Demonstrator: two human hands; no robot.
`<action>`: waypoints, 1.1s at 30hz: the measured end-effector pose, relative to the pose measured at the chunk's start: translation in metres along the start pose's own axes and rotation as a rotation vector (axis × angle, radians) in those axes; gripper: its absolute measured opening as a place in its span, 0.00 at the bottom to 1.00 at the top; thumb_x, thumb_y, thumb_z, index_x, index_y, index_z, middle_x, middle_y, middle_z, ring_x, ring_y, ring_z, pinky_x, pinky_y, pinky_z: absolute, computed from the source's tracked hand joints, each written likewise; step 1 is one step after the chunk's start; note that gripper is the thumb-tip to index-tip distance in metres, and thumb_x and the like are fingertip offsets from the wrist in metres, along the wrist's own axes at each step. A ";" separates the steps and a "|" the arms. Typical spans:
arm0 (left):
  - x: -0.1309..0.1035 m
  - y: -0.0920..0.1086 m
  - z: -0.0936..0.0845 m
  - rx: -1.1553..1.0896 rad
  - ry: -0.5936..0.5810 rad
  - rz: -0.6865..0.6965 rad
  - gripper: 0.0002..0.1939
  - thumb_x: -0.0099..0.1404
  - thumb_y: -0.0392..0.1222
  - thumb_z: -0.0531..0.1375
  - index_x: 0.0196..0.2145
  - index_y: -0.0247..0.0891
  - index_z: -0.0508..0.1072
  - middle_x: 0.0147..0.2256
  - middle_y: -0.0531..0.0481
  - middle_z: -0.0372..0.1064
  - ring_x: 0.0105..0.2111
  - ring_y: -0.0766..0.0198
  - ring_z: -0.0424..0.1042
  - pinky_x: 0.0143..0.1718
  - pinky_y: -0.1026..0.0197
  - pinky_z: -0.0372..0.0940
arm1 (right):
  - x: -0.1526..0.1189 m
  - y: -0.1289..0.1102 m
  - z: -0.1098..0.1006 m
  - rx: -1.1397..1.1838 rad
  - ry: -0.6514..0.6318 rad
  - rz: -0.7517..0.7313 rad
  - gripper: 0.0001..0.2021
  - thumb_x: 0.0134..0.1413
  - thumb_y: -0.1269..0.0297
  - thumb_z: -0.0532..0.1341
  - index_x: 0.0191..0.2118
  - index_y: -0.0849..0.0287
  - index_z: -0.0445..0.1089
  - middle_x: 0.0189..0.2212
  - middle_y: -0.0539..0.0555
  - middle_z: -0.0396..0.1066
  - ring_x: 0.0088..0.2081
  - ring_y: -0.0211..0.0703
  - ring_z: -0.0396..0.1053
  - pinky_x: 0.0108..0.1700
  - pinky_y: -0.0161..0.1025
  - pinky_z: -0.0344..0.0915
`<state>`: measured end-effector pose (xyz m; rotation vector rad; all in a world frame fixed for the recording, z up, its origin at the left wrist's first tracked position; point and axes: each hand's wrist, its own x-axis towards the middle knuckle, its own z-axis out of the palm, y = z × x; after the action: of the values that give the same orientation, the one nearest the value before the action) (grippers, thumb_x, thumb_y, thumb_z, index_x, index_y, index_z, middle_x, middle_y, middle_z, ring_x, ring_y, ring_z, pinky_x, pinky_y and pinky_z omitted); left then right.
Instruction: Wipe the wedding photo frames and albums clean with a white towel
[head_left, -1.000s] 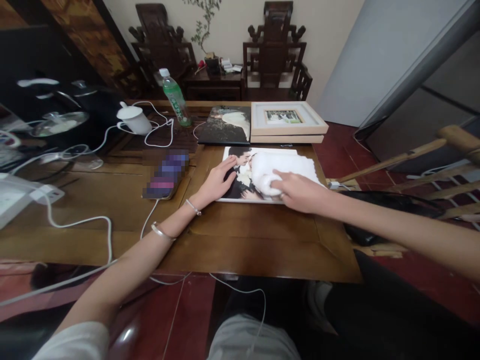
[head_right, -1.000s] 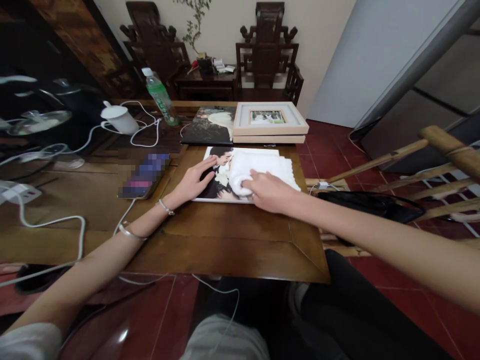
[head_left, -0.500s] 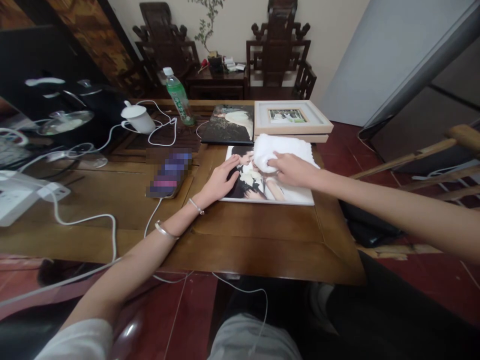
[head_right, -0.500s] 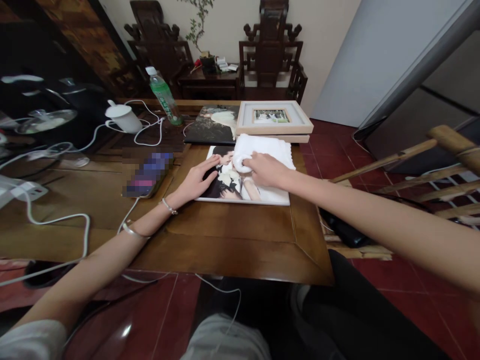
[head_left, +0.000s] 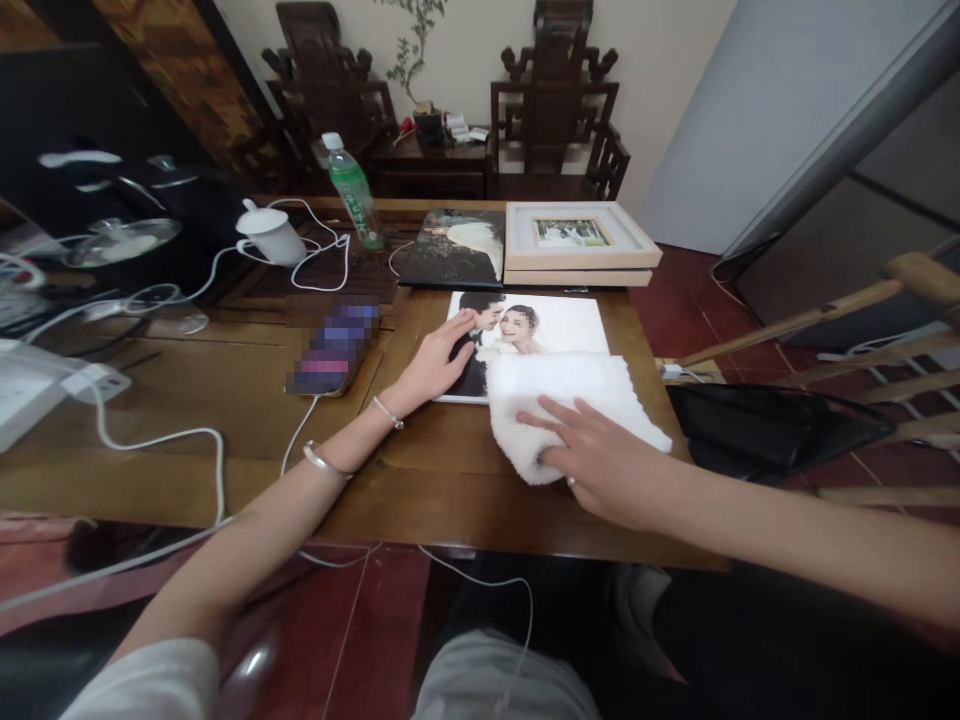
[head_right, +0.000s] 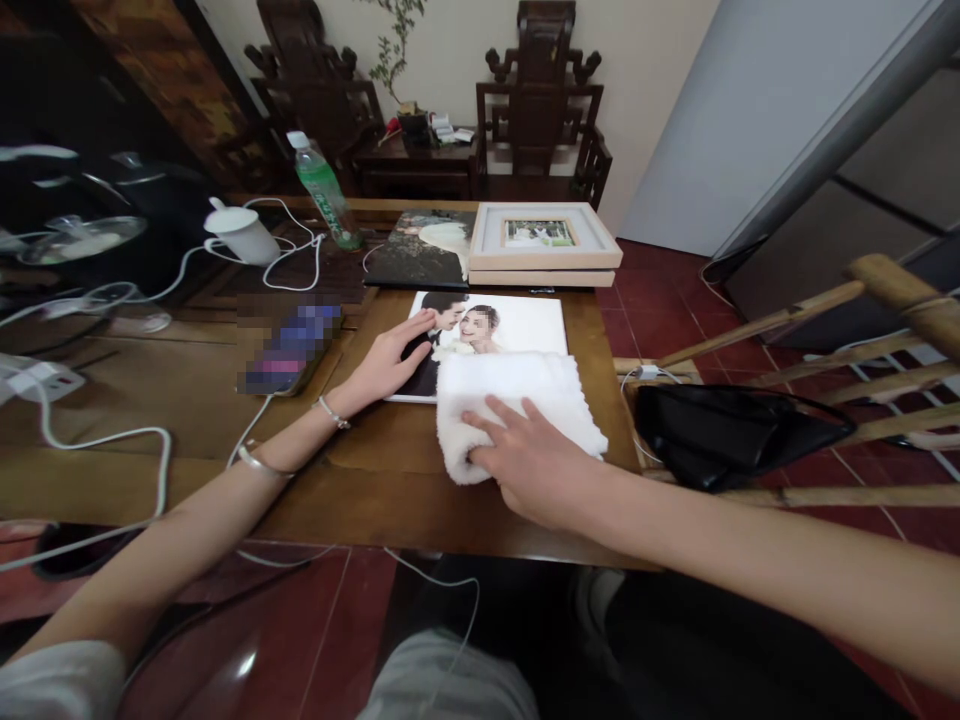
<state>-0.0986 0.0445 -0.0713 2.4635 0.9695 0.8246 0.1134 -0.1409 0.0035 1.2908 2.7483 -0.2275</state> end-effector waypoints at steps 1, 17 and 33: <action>0.000 0.000 0.000 0.004 0.000 0.000 0.23 0.70 0.44 0.51 0.59 0.35 0.68 0.62 0.42 0.61 0.64 0.53 0.58 0.66 0.45 0.52 | 0.004 0.005 -0.002 0.000 0.020 0.012 0.21 0.46 0.81 0.55 0.45 0.59 0.74 0.64 0.62 0.59 0.65 0.64 0.53 0.57 0.62 0.59; -0.002 0.000 -0.002 -0.028 0.047 -0.003 0.22 0.70 0.45 0.51 0.58 0.36 0.69 0.61 0.43 0.63 0.63 0.53 0.61 0.65 0.46 0.54 | 0.104 0.114 -0.038 -0.042 0.098 0.259 0.12 0.55 0.73 0.54 0.43 0.64 0.71 0.37 0.63 0.71 0.36 0.47 0.67 0.33 0.38 0.55; -0.001 -0.001 -0.001 0.022 0.057 -0.002 0.21 0.69 0.42 0.52 0.57 0.34 0.69 0.60 0.41 0.64 0.62 0.53 0.61 0.65 0.45 0.55 | 0.030 0.005 0.000 -0.071 0.005 0.028 0.22 0.48 0.81 0.55 0.49 0.62 0.74 0.66 0.64 0.56 0.66 0.70 0.49 0.58 0.68 0.55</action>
<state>-0.1002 0.0451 -0.0715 2.4693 1.0055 0.8927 0.0984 -0.1146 -0.0015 1.3121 2.7140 -0.1233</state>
